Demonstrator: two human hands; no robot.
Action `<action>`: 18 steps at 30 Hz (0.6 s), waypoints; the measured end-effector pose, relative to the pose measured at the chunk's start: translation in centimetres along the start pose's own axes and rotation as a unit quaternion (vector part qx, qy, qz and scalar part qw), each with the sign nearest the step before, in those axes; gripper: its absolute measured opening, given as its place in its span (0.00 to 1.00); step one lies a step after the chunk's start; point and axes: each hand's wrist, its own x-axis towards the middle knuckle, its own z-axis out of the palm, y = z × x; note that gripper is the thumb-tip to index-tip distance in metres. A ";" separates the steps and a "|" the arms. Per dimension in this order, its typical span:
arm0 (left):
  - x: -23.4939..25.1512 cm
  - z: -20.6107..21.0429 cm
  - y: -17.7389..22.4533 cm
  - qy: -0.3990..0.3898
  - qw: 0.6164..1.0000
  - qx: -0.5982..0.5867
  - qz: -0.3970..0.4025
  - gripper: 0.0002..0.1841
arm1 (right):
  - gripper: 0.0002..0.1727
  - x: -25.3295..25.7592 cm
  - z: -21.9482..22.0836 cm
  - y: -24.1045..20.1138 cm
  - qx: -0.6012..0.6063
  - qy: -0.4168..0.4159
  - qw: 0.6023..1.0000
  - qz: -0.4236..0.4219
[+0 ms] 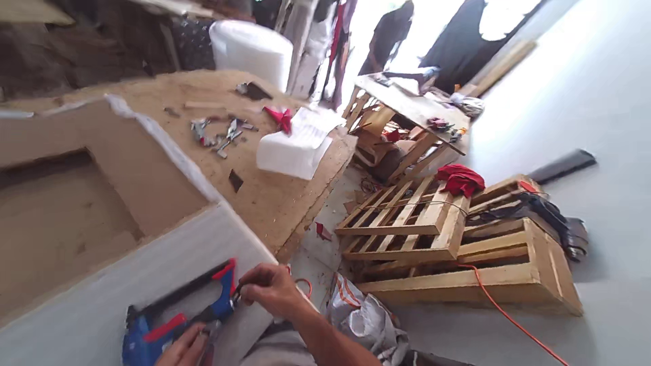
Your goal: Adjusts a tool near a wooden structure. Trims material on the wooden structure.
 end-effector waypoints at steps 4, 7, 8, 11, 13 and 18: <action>-1.9 0.0 1.2 -0.005 0.999 0.012 0.035 0.16 | 0.10 -0.6 2.0 -1.5 -0.071 0.000 0.991 -0.116; -2.4 -1.1 1.8 -0.025 0.996 0.010 0.090 0.15 | 0.10 0.2 3.0 -1.9 -0.075 -0.021 0.984 -0.162; -2.6 -1.1 2.0 -0.027 0.995 0.002 0.099 0.15 | 0.09 0.3 3.3 -2.0 -0.072 -0.027 0.983 -0.169; -3.3 -0.9 2.0 -0.034 0.992 -0.008 0.118 0.13 | 0.10 0.3 4.1 -1.6 -0.077 -0.046 0.981 -0.174; -3.8 -0.9 1.9 -0.030 0.992 -0.009 0.120 0.13 | 0.10 0.5 4.7 -1.1 -0.083 -0.066 0.980 -0.171; -4.3 -0.8 1.8 -0.017 0.992 0.001 0.121 0.12 | 0.10 0.6 5.8 -0.3 -0.099 -0.092 0.977 -0.166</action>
